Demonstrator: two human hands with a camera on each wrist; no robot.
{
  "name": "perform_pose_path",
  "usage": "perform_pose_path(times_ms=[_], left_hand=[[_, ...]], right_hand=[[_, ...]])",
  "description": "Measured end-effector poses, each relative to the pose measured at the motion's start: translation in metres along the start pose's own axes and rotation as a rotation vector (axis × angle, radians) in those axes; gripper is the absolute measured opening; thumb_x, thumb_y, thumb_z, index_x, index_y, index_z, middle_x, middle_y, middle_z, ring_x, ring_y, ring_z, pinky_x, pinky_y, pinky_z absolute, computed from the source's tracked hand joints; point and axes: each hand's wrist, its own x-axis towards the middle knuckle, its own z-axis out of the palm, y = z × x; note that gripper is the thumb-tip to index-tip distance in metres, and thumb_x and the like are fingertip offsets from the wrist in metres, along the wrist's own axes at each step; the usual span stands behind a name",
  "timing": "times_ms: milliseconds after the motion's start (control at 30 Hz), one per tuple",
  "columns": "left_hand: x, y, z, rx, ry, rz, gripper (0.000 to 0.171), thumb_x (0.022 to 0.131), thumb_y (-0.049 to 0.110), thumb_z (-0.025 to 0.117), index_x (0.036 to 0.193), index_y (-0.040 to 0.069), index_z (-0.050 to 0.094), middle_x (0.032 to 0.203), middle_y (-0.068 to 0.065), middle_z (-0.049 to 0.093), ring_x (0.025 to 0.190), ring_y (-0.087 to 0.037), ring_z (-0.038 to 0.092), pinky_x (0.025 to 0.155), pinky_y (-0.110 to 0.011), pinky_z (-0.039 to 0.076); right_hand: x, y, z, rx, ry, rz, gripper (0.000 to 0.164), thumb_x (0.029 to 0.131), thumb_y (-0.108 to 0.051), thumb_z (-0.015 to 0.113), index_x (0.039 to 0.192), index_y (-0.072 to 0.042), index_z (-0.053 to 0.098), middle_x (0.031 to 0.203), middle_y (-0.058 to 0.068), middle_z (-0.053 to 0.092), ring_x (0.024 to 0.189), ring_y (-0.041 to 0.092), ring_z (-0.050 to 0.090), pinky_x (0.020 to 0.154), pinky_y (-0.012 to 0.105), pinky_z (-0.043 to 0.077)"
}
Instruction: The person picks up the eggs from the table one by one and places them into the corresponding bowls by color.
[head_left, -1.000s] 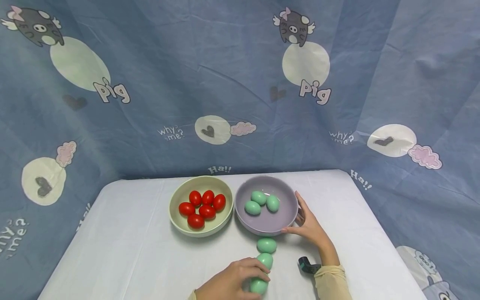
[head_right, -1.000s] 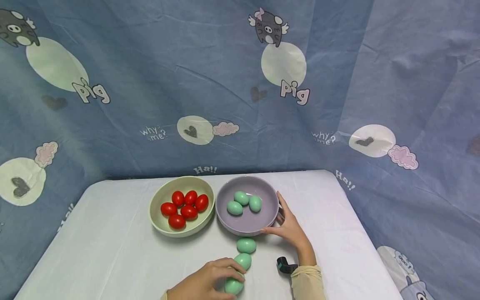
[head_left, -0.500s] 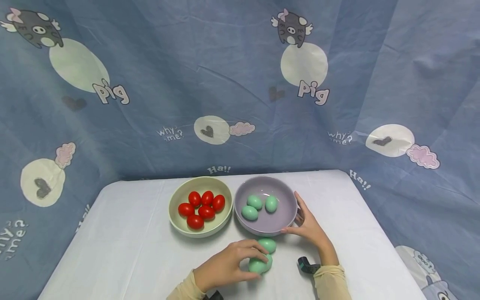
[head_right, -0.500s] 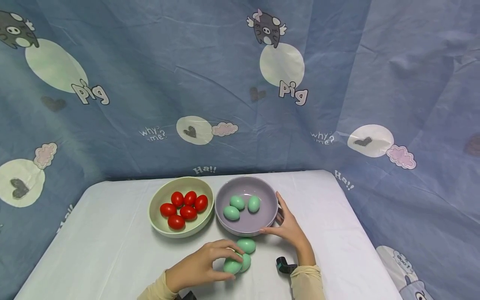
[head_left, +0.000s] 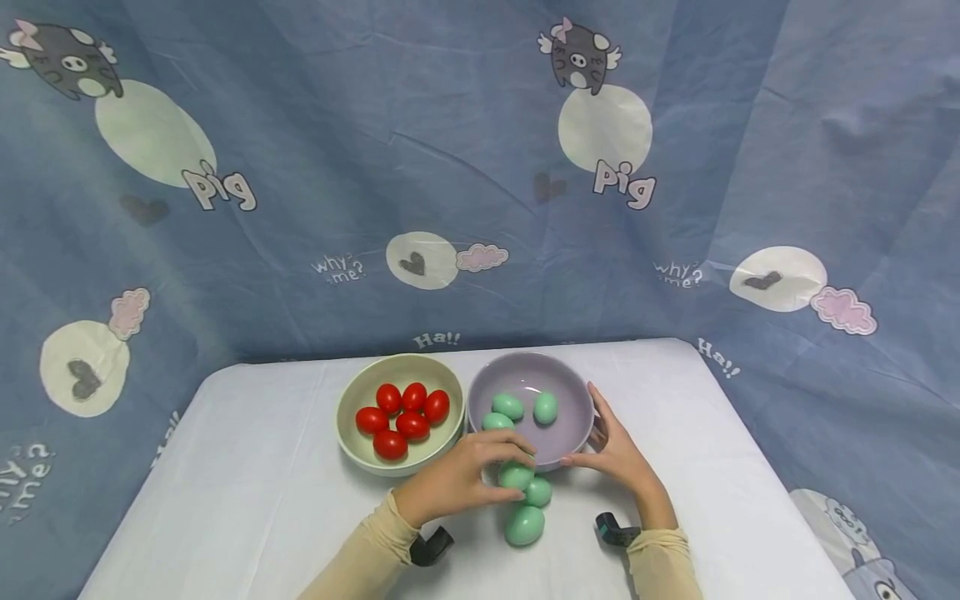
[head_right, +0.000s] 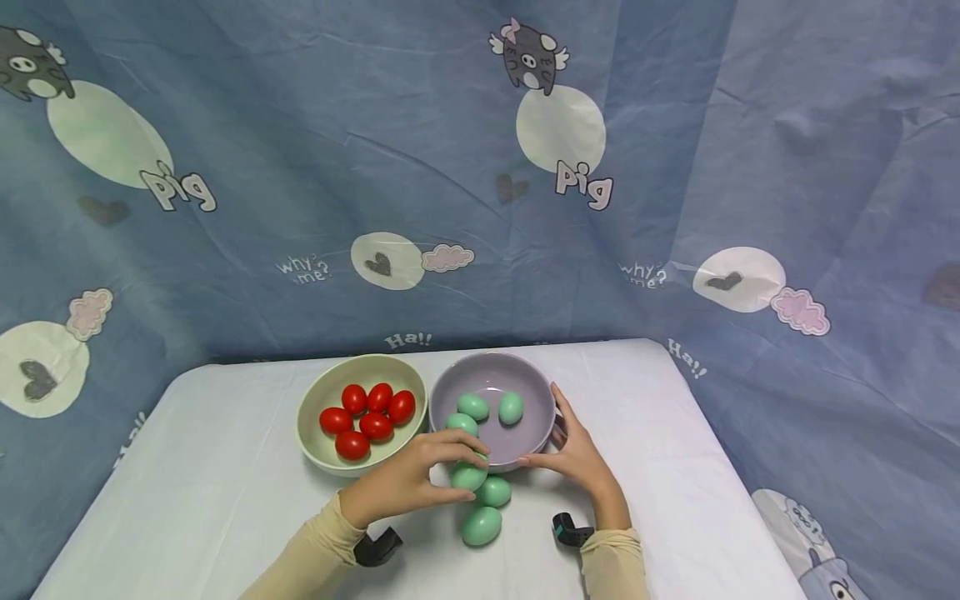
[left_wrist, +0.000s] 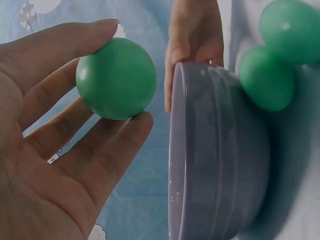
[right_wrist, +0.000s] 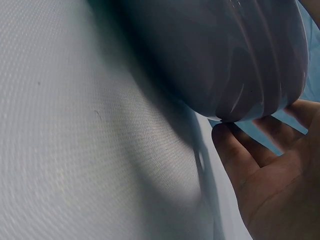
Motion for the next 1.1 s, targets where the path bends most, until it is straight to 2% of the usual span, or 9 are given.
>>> perform_pose_path(times_ms=[200,533,833,1100], left_hand=[[0.020,-0.010,-0.002,0.018,-0.039,-0.037,0.033,0.088,0.020,0.084,0.119,0.014,0.074,0.127,0.000,0.069,0.118,-0.013,0.066,0.099,-0.024,0.056],[0.056,-0.025,-0.006,0.093,-0.144,-0.077,0.030,0.086,0.015,0.082,0.116,0.014,0.076,0.123,0.000,0.071,0.119,-0.015,0.065,0.105,-0.026,0.054],[0.090,-0.037,-0.002,0.095,-0.230,-0.102,0.031,0.087,0.012,0.080,0.118,0.009,0.076,0.119,-0.001,0.075,0.115,-0.014,0.067,0.104,-0.023,0.053],[0.114,-0.046,0.009,0.164,-0.312,-0.117,0.030,0.087,0.016,0.080,0.117,0.013,0.076,0.118,-0.001,0.075,0.114,-0.012,0.067,0.104,-0.021,0.051]], right_hand=[[0.000,0.001,-0.001,0.019,-0.010,-0.010,0.131,0.074,-0.011,0.093,0.168,-0.014,0.002,0.172,0.027,0.009,0.151,0.055,0.027,0.118,0.056,0.036],[0.001,0.001,-0.001,0.009,-0.012,-0.010,0.130,0.074,-0.012,0.093,0.168,-0.016,0.003,0.172,0.026,0.011,0.151,0.055,0.029,0.119,0.056,0.036],[0.001,0.001,-0.002,0.038,-0.021,-0.020,0.131,0.074,-0.010,0.093,0.167,-0.013,0.001,0.173,0.025,0.007,0.152,0.053,0.027,0.119,0.053,0.035],[0.001,0.001,-0.003,0.042,-0.028,-0.026,0.130,0.075,-0.010,0.092,0.167,-0.009,0.000,0.173,0.023,0.005,0.152,0.053,0.027,0.119,0.050,0.035]])
